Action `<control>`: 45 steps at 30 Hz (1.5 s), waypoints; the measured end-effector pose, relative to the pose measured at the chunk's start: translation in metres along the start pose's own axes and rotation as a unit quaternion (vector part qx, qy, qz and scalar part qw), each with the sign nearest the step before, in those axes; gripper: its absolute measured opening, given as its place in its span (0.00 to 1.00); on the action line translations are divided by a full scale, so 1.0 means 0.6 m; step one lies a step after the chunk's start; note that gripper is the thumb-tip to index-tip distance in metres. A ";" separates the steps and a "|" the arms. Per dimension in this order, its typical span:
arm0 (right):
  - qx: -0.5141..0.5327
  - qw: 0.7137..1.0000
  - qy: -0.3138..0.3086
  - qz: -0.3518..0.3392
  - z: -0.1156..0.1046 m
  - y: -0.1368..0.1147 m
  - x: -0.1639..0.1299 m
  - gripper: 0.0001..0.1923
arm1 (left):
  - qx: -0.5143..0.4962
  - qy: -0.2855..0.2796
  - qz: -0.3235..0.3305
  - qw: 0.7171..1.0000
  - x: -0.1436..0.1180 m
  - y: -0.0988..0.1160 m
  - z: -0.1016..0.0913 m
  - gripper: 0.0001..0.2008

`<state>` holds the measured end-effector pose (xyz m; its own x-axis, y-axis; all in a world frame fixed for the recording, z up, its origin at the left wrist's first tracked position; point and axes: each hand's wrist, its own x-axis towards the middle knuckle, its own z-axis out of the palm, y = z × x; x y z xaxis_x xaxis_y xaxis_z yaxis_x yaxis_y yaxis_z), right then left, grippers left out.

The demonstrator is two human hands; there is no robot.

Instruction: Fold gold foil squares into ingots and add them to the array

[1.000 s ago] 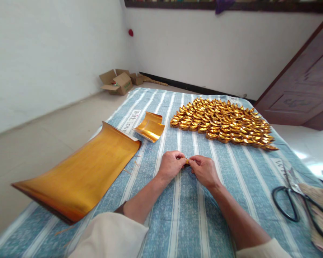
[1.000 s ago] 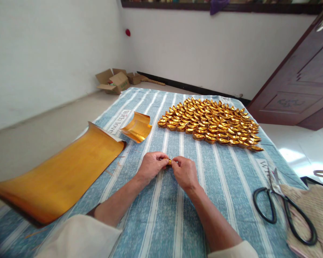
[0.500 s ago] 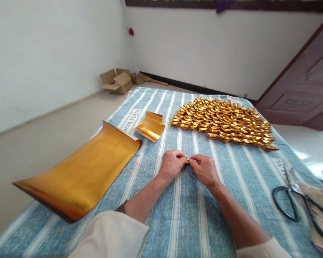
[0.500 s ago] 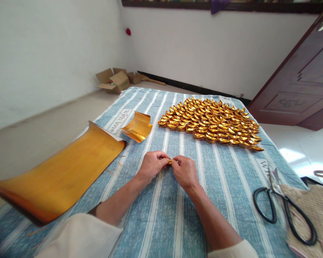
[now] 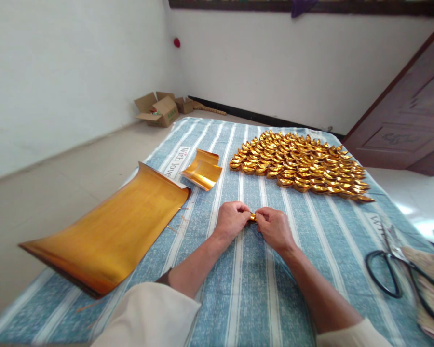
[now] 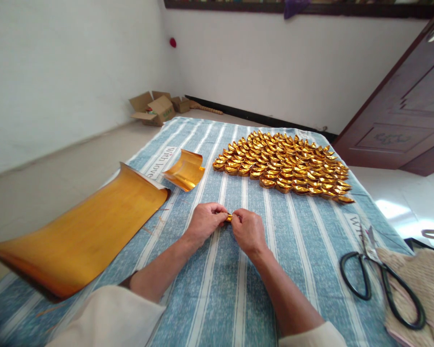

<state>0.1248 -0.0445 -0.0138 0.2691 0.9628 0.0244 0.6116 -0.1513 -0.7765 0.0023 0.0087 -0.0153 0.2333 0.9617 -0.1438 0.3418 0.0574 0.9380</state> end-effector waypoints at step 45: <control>0.252 0.964 -0.084 0.013 -0.048 0.046 0.011 0.16 | -0.079 -0.034 -0.037 0.996 0.008 0.008 -0.029 0.09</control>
<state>0.1646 -0.0486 -0.0170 0.1293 0.9892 -0.0685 0.1565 -0.0885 -0.9837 -0.0108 0.0181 -0.0062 0.2759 0.9333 -0.2299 0.2148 0.1733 0.9612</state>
